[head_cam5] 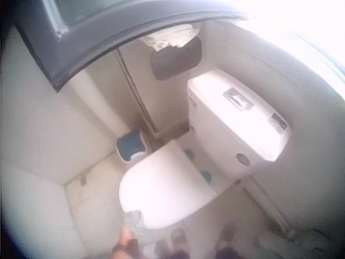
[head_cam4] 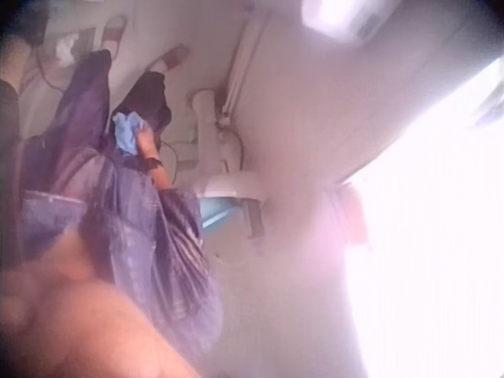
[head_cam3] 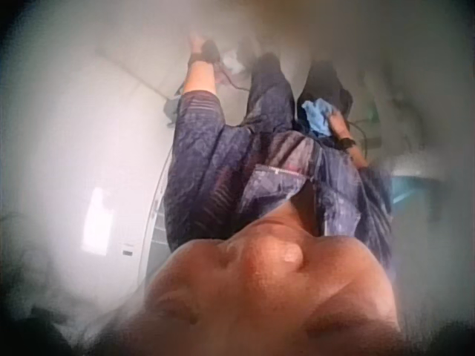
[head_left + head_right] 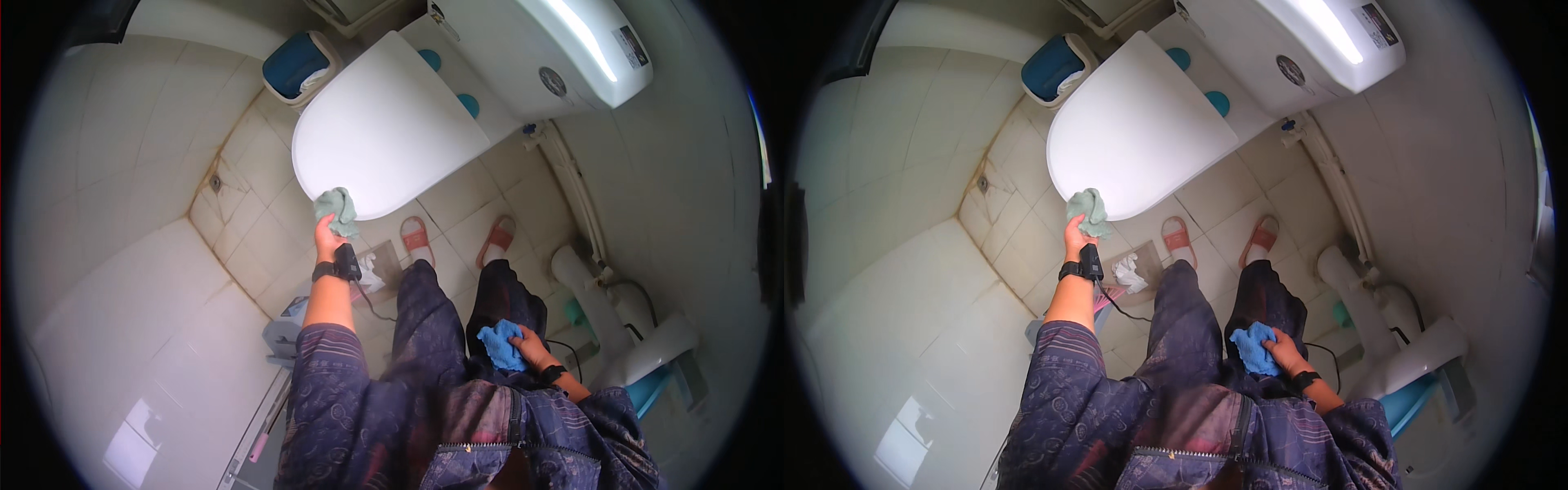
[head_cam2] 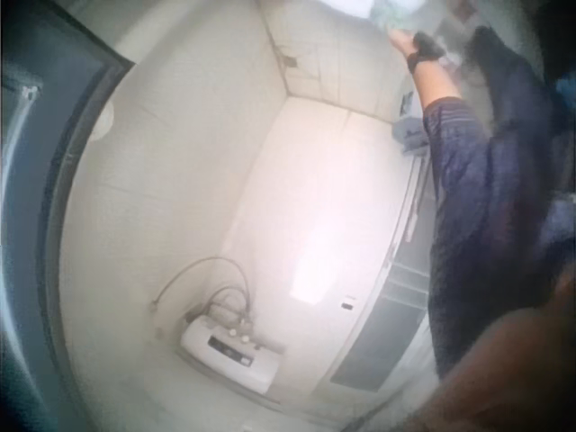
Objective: The person cleans the toilet lid and the bathroom window using cloths, then wipes the rim of the toilet bowl.
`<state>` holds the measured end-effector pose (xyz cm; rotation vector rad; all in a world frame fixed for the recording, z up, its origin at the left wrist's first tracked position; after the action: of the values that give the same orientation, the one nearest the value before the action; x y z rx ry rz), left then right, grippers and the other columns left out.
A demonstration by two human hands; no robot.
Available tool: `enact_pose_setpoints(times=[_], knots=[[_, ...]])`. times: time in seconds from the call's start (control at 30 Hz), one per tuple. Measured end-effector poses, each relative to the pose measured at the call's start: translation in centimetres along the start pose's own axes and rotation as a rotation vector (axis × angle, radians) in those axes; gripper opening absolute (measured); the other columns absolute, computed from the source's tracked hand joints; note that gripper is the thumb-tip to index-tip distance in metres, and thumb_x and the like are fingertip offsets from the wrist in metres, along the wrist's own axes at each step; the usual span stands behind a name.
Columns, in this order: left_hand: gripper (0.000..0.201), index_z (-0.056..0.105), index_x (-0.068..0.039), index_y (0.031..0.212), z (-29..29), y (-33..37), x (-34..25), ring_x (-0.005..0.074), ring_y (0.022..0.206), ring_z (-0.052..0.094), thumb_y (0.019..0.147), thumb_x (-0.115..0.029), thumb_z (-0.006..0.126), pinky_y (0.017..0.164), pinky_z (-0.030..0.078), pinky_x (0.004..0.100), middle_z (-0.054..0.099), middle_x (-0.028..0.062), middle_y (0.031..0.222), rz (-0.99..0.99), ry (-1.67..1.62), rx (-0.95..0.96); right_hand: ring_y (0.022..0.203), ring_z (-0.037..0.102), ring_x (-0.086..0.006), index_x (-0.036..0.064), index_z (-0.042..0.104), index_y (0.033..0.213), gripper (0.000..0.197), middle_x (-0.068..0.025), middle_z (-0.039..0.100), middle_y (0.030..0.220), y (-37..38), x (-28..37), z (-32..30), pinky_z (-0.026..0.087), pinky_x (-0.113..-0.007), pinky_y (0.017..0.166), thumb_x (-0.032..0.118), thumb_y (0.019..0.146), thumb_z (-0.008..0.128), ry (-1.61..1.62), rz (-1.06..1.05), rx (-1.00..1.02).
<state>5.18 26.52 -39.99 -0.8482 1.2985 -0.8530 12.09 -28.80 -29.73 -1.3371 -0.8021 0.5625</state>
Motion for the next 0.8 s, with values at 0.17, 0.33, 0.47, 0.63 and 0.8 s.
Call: enact_pose_setpoints(times=[0.17,0.33,0.47,0.63,0.8], knots=[[0.041,0.047,-0.008,0.122,-1.4,3.3,-0.1,0.0293,0.102,0.056,0.082,-0.011,0.053,0.083,0.047,0.0458,0.056,0.0103,0.116,-0.004,-0.066,0.045,0.088,0.056,-0.0159,0.0024,0.055,0.112,0.032,-0.0059,0.061,0.096,-0.5,0.8,1.0,0.045,-0.03,0.082,0.009,0.081,0.058,0.036,-0.019,-0.038],[0.038,0.049,-0.007,0.119,0.3,1.9,-0.2,0.0243,0.102,0.055,0.082,-0.012,0.054,0.082,0.047,0.0395,0.056,0.0081,0.111,-0.002,-0.001,0.124,0.088,0.055,-0.0156,0.0032,0.055,0.114,0.033,-0.0055,0.06,0.096,-0.6,1.4,0.9,0.044,-0.029,0.081,0.01,0.081,0.058,-0.023,-0.015,-0.054],[0.037,0.049,-0.006,0.118,0.0,1.8,-0.8,0.0232,0.098,0.055,0.082,-0.013,0.056,0.082,0.045,0.0371,0.056,0.0071,0.109,0.054,0.014,0.072,0.089,0.056,-0.017,0.0025,0.057,0.11,0.031,-0.0076,0.062,0.096,0.0,1.2,1.3,0.044,-0.03,0.083,0.01,0.08,0.06,0.007,-0.045,-0.071],[0.036,0.05,-0.005,0.117,0.5,-2.7,-2.0,0.0233,0.101,0.055,0.083,-0.015,0.056,0.085,0.044,0.0379,0.057,0.0078,0.111,0.118,-0.037,0.154,0.09,0.056,-0.0178,0.0017,0.056,0.111,0.031,-0.0082,0.062,0.097,0.2,1.8,1.1,0.044,-0.03,0.083,0.01,0.081,0.059,0.028,-0.043,-0.089],[0.041,0.044,-0.002,0.126,2.7,-13.8,-4.3,0.0262,0.112,0.053,0.087,-0.011,0.049,0.096,0.041,0.0419,0.054,0.0111,0.123,0.195,-0.156,0.212,0.091,0.054,-0.0164,0.0022,0.054,0.113,0.033,-0.0068,0.06,0.098,-1.3,4.0,0.7,0.042,-0.03,0.084,0.007,0.081,0.056,0.023,-0.072,-0.118]])
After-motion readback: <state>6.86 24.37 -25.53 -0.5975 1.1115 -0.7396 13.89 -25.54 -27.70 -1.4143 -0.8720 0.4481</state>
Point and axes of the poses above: each hand's wrist, its own y-axis towards the middle knuckle, its own z-axis out of the palm, x = y × z, the point moved 10 cm from there along y, towards the middle knuckle
